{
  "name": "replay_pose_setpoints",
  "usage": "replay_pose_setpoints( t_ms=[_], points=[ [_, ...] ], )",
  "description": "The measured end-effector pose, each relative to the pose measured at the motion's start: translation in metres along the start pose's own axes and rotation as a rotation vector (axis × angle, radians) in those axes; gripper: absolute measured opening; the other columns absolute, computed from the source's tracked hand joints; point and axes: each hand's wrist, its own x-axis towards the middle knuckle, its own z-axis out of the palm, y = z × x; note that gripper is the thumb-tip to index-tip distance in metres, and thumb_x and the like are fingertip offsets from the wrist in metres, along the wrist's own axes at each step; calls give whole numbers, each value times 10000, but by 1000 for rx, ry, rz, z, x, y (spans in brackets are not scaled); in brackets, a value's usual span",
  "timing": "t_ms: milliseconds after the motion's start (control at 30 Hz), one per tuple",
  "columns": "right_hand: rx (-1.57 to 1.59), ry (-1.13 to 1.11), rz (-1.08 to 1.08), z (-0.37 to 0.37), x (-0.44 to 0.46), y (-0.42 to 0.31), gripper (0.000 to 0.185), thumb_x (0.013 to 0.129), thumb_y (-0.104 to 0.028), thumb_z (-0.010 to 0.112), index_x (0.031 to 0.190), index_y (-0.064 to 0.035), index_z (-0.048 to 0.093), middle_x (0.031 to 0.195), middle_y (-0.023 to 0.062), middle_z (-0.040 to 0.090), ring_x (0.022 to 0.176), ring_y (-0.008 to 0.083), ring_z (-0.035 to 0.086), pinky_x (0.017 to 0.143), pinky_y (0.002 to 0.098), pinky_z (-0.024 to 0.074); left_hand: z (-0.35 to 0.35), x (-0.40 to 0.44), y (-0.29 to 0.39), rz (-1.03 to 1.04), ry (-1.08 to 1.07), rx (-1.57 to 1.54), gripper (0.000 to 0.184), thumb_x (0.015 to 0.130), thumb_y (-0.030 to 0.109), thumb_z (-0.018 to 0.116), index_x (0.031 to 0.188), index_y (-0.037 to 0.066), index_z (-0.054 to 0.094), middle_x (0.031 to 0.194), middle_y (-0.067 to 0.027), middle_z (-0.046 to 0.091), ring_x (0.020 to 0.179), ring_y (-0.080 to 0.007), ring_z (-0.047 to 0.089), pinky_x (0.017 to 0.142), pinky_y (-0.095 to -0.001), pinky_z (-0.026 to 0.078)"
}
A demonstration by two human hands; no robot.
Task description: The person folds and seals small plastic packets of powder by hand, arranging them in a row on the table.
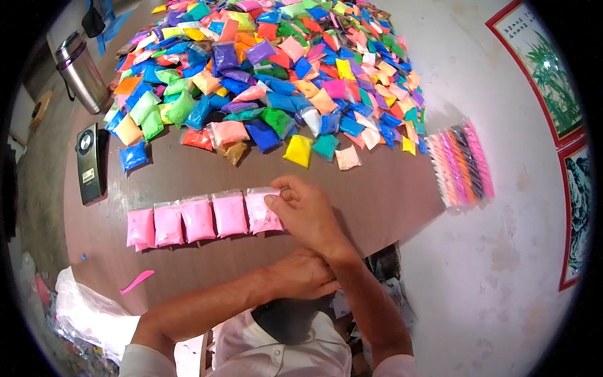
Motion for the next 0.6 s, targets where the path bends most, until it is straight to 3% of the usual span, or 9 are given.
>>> replay_pose_setpoints(
  t_ms=[133, 200, 333, 400, 600],
  points=[
    [-58, 34, -52, 3, 6, 10, 322, 938, -153, 709, 1209, 1, 629, 992, 158, 723, 877, 165, 702, 705, 293, 554, -9, 4, 8, -30, 25, -56, 215, 898, 194, 642, 984, 5, 697, 960, -186, 712, 940, -372, 685, 875, -455, 531],
    [-303, 113, -170, 3, 6, 12, 288, 921, -152, 719, 1170, -20, 659, 953, 142, 713, 830, 193, 706, 707, 313, 557, -11, 5, 8, -29, 19, -65, 215, 895, 188, 642, 990, 2, 695, 957, -190, 711, 940, -375, 684, 871, -454, 532],
    [-341, 189, -184, 5, 4, 8, 277, 893, -176, 750, 1122, -36, 685, 927, 125, 686, 783, 227, 695, 698, 339, 555, -12, 5, 9, -49, 7, -78, 212, 891, 177, 641, 1000, 3, 692, 942, -199, 708, 936, -385, 682, 872, -457, 533],
    [-335, 222, -295, 5, 3, 7, 257, 867, -195, 780, 1060, -41, 710, 938, 122, 668, 777, 244, 683, 692, 359, 550, -10, 4, 8, -61, -6, -82, 216, 891, 176, 642, 1011, 3, 689, 960, -203, 706, 947, -389, 679, 877, -463, 530],
    [-469, 129, -452, 3, -3, 7, 195, 853, -186, 799, 969, -41, 739, 973, 127, 661, 786, 256, 679, 691, 352, 546, -12, 6, 8, -38, -14, -107, 239, 900, 172, 639, 1063, 0, 667, 1045, -216, 685, 1016, -406, 655, 887, -482, 520]
  ],
)
